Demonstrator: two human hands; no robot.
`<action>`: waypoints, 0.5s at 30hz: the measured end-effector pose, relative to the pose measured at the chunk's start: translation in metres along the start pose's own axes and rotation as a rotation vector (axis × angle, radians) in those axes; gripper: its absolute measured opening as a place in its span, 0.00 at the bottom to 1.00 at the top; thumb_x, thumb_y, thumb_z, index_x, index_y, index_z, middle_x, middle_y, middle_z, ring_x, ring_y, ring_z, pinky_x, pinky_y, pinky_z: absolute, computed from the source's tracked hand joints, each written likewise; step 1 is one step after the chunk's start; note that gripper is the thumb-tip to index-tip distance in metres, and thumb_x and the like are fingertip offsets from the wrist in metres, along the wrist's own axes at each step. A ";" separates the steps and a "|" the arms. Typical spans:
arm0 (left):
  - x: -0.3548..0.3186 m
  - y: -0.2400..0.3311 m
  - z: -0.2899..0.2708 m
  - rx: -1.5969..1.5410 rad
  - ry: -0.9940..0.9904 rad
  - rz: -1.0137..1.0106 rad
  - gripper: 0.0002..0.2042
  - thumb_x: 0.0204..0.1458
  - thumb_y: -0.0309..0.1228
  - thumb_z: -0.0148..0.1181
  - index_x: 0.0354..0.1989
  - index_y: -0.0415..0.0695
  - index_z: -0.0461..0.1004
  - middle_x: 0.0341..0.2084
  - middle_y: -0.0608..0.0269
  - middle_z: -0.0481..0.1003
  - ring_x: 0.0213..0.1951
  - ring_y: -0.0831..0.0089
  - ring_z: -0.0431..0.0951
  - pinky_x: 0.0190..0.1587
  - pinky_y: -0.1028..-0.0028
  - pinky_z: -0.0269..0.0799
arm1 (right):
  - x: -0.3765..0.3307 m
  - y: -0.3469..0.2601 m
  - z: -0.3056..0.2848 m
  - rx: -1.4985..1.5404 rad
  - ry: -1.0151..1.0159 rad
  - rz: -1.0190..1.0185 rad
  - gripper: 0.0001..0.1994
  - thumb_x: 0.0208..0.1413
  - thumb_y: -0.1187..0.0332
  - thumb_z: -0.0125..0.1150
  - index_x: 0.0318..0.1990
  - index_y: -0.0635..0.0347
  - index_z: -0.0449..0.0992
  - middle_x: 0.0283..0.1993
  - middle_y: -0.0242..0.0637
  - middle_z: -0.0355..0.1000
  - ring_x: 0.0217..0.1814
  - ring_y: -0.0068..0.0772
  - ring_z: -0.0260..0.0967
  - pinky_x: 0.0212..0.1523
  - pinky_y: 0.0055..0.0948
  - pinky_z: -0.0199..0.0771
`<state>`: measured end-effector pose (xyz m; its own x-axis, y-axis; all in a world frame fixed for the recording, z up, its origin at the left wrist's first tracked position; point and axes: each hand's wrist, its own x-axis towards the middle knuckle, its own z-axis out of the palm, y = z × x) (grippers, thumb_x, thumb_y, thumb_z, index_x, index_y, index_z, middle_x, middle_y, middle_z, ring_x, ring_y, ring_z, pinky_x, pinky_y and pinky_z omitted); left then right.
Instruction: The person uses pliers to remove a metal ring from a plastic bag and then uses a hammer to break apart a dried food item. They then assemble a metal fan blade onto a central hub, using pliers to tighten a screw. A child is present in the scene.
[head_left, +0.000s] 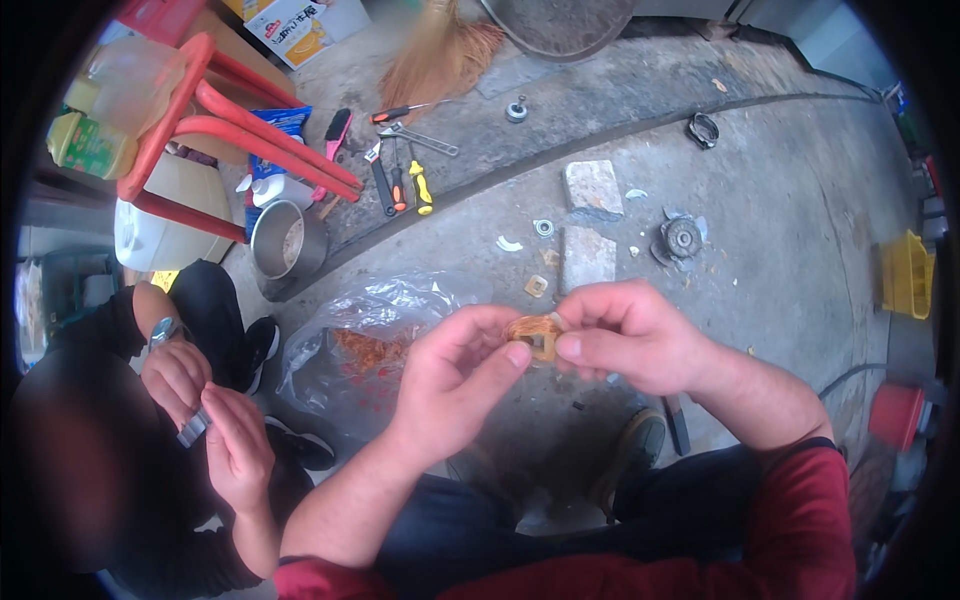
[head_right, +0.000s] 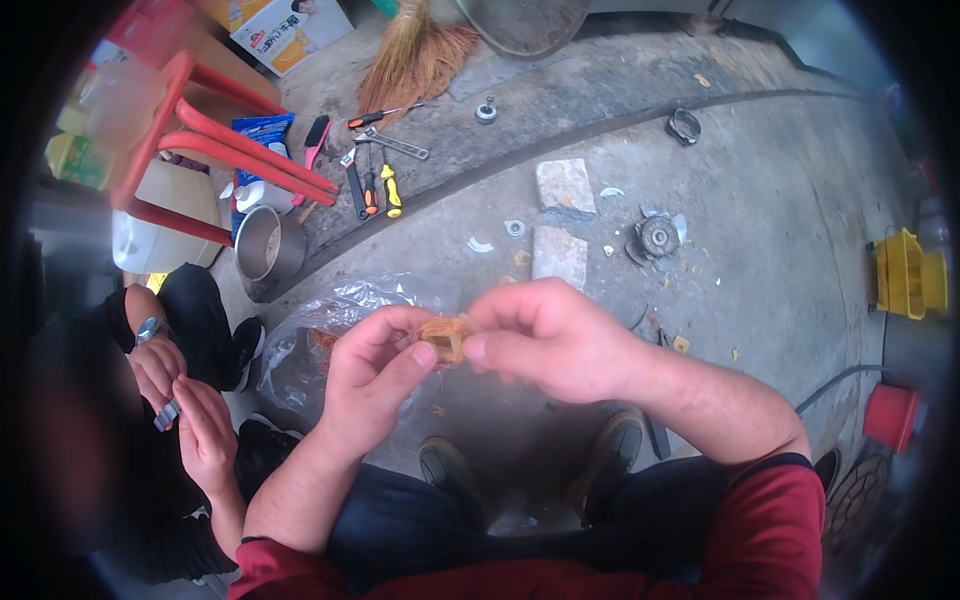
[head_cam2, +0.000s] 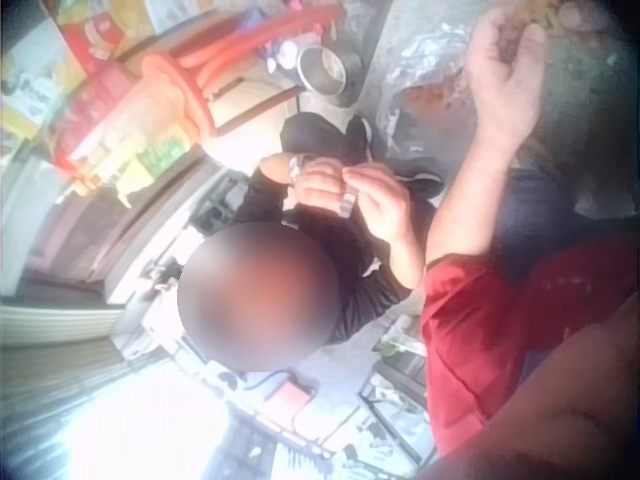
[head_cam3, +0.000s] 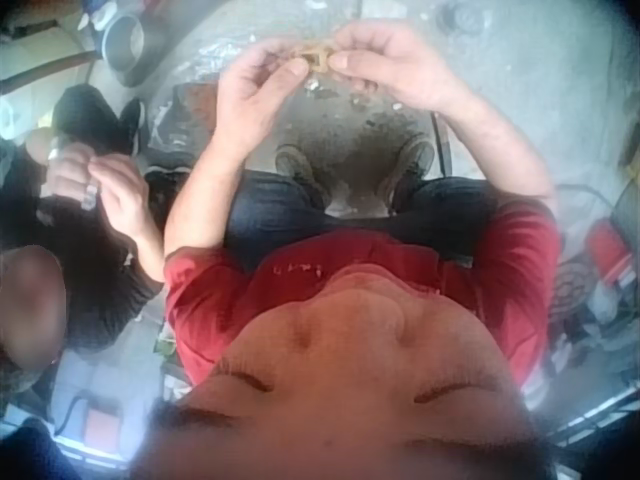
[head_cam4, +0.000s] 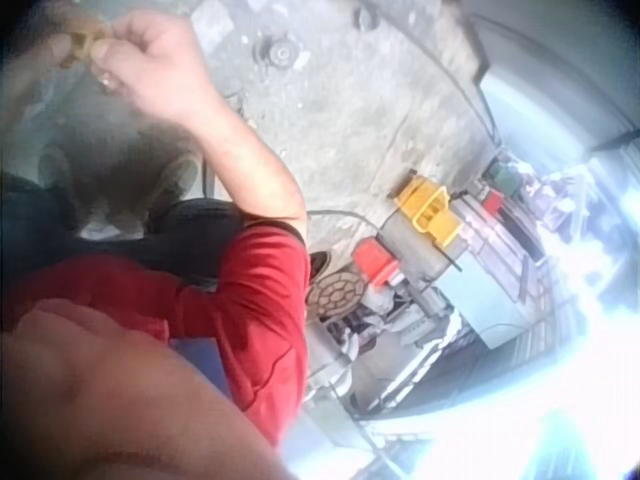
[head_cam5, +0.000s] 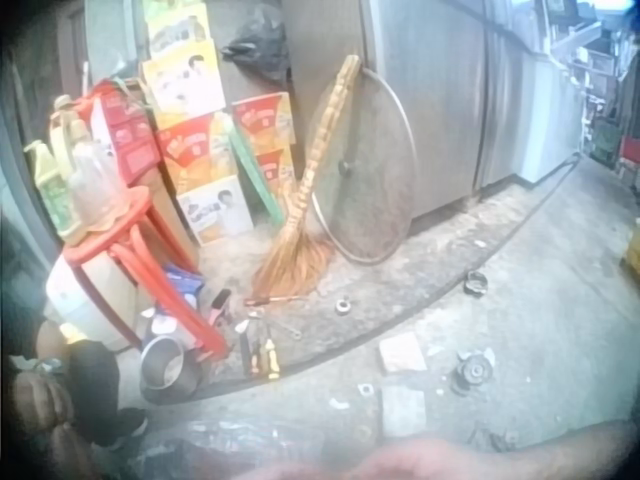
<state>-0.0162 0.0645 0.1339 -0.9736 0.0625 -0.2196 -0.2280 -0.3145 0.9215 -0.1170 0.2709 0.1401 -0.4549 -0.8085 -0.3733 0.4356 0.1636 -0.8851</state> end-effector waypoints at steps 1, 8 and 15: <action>0.000 0.001 0.000 -0.020 0.007 -0.004 0.12 0.59 0.21 0.57 0.51 0.37 0.70 0.44 0.61 0.77 0.47 0.77 0.75 0.51 0.75 0.71 | 0.001 -0.001 -0.003 -0.086 0.018 -0.058 0.10 0.62 0.65 0.60 0.45 0.62 0.77 0.34 0.29 0.76 0.33 0.18 0.70 0.34 0.22 0.72; -0.002 -0.006 -0.019 -0.040 0.235 -0.005 0.11 0.60 0.31 0.58 0.46 0.39 0.71 0.38 0.61 0.76 0.38 0.75 0.74 0.46 0.74 0.69 | -0.032 0.065 -0.159 -0.757 0.646 0.064 0.15 0.59 0.62 0.58 0.47 0.63 0.77 0.36 0.43 0.78 0.40 0.36 0.77 0.44 0.33 0.75; -0.010 -0.008 -0.029 0.255 0.139 -0.190 0.13 0.58 0.35 0.62 0.43 0.39 0.71 0.37 0.63 0.75 0.36 0.79 0.73 0.41 0.79 0.68 | -0.188 0.318 -0.200 -1.175 0.535 1.017 0.35 0.47 0.54 0.69 0.60 0.59 0.63 0.54 0.50 0.71 0.54 0.53 0.72 0.55 0.46 0.73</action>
<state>-0.0045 0.0393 0.1197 -0.9064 -0.0379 -0.4207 -0.4180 -0.0618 0.9063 -0.0479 0.5878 -0.1269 -0.6769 0.1272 -0.7250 0.0262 0.9885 0.1489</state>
